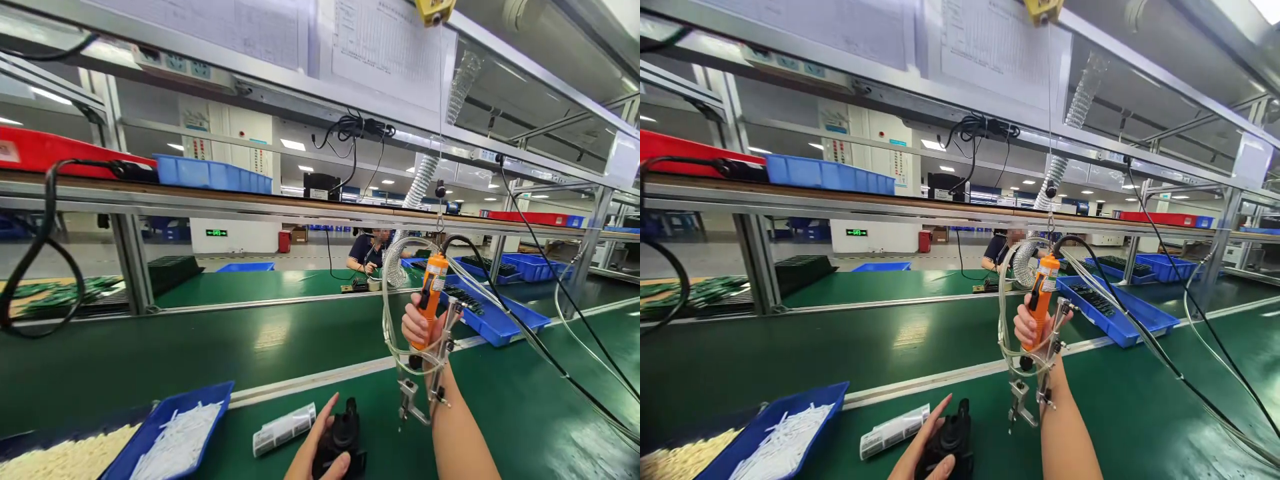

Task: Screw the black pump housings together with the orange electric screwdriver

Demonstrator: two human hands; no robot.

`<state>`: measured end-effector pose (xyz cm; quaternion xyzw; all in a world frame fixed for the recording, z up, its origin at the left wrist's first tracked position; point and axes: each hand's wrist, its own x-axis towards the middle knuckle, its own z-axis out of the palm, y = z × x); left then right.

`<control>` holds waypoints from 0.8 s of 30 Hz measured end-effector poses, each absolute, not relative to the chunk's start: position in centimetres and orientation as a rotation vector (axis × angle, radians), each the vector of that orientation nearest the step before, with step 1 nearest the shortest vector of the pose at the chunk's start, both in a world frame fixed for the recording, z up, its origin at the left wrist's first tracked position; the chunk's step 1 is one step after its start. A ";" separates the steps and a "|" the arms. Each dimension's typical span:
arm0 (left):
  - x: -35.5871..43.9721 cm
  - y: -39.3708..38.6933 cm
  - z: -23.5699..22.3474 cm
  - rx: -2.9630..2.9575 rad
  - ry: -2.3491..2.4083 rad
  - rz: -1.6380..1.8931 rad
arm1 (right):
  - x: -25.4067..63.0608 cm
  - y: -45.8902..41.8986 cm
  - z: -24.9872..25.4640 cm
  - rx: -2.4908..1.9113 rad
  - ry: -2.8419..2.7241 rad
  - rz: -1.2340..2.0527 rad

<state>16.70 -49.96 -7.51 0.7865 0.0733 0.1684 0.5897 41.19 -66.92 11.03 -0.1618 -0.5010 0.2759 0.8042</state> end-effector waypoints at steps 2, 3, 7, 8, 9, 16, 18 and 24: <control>16.6 -50.0 -7.2 1.838 0.167 0.383 | 41.4 -67.6 10.7 -0.247 -1.190 0.711; 16.5 -49.9 -7.1 1.840 0.164 0.373 | 41.4 -67.8 10.3 -0.222 -1.242 0.772; 16.3 -49.9 -7.1 1.829 0.179 0.367 | 40.9 -67.1 8.2 -0.288 -1.338 0.960; 16.3 -50.0 -7.0 1.825 0.194 0.370 | 40.8 -66.8 7.6 -0.328 -1.334 0.979; 16.2 -50.0 -6.9 1.821 0.209 0.368 | 40.7 -66.5 7.2 -0.368 -1.325 0.986; 16.2 -50.3 -5.9 1.777 0.201 0.286 | 39.5 -66.4 8.9 -0.580 -1.186 0.787; 16.2 -50.5 -5.6 1.769 0.194 0.289 | 38.5 -66.5 10.8 -0.652 -1.130 0.688; 16.1 -51.0 -3.8 1.731 0.043 0.304 | 34.3 -66.3 14.6 -0.843 -0.958 0.171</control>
